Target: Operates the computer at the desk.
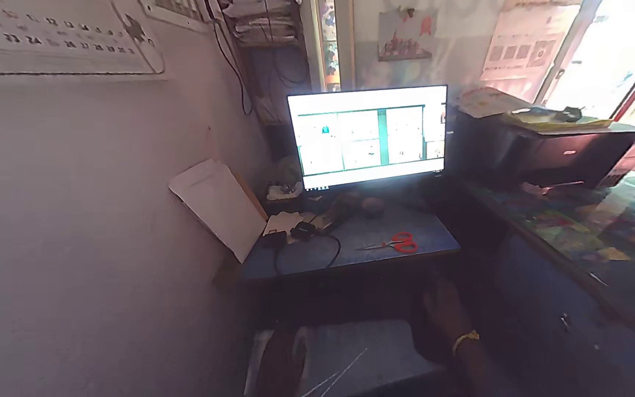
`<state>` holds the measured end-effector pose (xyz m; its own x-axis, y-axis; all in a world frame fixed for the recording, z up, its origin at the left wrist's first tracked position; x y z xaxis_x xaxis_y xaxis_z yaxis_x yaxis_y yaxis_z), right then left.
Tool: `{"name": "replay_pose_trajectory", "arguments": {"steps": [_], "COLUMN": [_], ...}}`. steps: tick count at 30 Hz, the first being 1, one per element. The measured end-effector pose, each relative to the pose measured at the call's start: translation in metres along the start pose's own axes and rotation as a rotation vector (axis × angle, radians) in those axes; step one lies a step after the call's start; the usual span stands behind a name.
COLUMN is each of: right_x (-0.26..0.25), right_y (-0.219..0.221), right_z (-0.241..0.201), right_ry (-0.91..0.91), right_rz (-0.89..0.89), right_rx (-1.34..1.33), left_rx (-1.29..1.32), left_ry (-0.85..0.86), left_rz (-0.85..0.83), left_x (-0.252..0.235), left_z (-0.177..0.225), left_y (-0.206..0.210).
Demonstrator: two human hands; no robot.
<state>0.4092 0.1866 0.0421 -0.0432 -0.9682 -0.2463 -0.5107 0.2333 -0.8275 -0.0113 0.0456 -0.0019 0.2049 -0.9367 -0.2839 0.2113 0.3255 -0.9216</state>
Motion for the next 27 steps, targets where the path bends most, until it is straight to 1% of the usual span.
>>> {"name": "replay_pose_trajectory", "arguments": {"steps": [1, 4, 5, 7, 10, 15, 18, 22, 27], "right_x": [0.000, -0.002, -0.003, -0.003, -0.001, 0.001, 0.000, -0.004, -0.003], "right_y": [0.002, 0.008, 0.009, 0.009, 0.005, 0.002, 0.001, 0.007, 0.009], "right_z": [0.001, -0.002, -0.004, -0.006, -0.005, -0.003, -0.002, 0.011, 0.010], "right_ry": [-0.018, -0.063, -0.083, -0.103, -0.095, -0.033, -0.009, 0.043, 0.057], "right_rz": [-0.001, -0.010, -0.009, -0.010, -0.004, -0.017, 0.006, 0.025, -0.045], "right_rx": [0.010, 0.049, 0.061, 0.070, 0.084, 0.145, 0.132, 0.126, 0.126], "left_rx": [-0.002, 0.027, 0.037, 0.036, 0.044, 0.059, 0.088, 0.090, 0.064], "left_ry": [0.004, -0.019, -0.022, 0.006, 0.047, 0.076, 0.092, 0.073, 0.079], "left_rz": [-0.006, -0.120, -0.111, -0.008, 0.073, 0.042, 0.060, 0.061, 0.078], "left_x": [0.001, -0.005, -0.006, -0.005, -0.005, -0.010, -0.008, -0.003, -0.001], "left_z": [-0.001, 0.011, 0.008, -0.003, -0.006, -0.002, -0.002, -0.005, -0.009], "left_y": [0.000, -0.014, -0.012, 0.000, 0.008, 0.005, 0.001, 0.005, 0.014]}}
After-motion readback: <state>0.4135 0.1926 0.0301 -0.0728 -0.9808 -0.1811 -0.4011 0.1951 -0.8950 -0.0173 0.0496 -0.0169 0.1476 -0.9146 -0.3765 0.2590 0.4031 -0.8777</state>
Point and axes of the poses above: each hand's wrist, its own x-axis away from the middle knuckle, its own y-axis out of the palm, z = x × y, the point moved 8 cm from there along -x, towards the middle knuckle, and after that the axes turned 4 degrees about -x, right-handed, at the moved point
